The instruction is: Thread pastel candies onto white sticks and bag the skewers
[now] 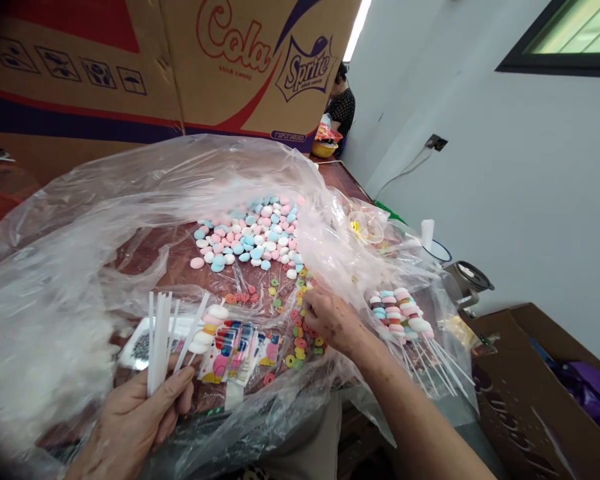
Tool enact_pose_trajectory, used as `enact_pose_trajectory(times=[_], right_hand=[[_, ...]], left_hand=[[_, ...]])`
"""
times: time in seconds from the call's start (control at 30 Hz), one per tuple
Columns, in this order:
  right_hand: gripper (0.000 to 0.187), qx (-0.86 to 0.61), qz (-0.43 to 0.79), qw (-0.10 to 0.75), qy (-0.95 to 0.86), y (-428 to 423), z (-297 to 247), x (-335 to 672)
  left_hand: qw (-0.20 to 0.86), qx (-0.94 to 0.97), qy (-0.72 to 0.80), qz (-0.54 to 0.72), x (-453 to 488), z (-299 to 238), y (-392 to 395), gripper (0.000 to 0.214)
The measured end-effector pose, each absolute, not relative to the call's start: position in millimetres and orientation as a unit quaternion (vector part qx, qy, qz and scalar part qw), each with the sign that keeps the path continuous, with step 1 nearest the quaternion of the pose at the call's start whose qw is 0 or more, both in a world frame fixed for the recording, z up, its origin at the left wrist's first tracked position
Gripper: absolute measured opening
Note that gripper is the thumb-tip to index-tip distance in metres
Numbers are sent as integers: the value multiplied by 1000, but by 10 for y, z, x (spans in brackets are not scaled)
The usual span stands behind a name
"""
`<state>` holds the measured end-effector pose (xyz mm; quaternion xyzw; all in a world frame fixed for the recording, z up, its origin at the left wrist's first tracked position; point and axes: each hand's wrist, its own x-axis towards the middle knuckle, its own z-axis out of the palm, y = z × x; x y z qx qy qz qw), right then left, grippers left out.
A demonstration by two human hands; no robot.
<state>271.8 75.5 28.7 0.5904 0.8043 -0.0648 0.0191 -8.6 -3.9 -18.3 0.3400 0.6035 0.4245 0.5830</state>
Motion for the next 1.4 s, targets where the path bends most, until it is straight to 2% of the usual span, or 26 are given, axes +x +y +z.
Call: enact_pose_trajectory(times=[0.2,0.37,0.6,0.67,0.77,0.87,0.93,1.0,1.07,1.2,1.4], right_hand=[[20,517,-157,-25,841,775,265,2716],[18,483,-138,-10,865,792,166,2734],[12,528,-117,-10,841,672,92,2680],[10,547,-133,-44,826,658,93,2656],[9,568,-192,-158,785,700,123,2575],[17,548,-349,-310,694,782,155,2391],[24,523,-475,-377,599,823,160,2222],[31,504,-565,-403,513,841,156,2051],[36,493,-605,-421,463,840,151,1909],[37,481,-607,-463,431,814,159,1762],[29,448,-597,-475,467,753,142,1740]], left_hand=[[598,348,600,401,-103,-212,-39,44],[585,315,602,444,-60,-195,-45,38],[599,347,587,420,-98,-245,-31,43],[593,334,588,436,-83,-269,-42,38],[601,330,577,444,-59,-312,-62,40],[607,347,564,440,-61,-350,-71,40],[601,363,559,440,-74,-369,-67,38],[589,385,551,449,-88,-387,-58,36],[579,407,539,456,-97,-407,-48,34],[572,433,532,451,-102,-444,-34,34],[562,443,535,448,-98,-459,-23,31]])
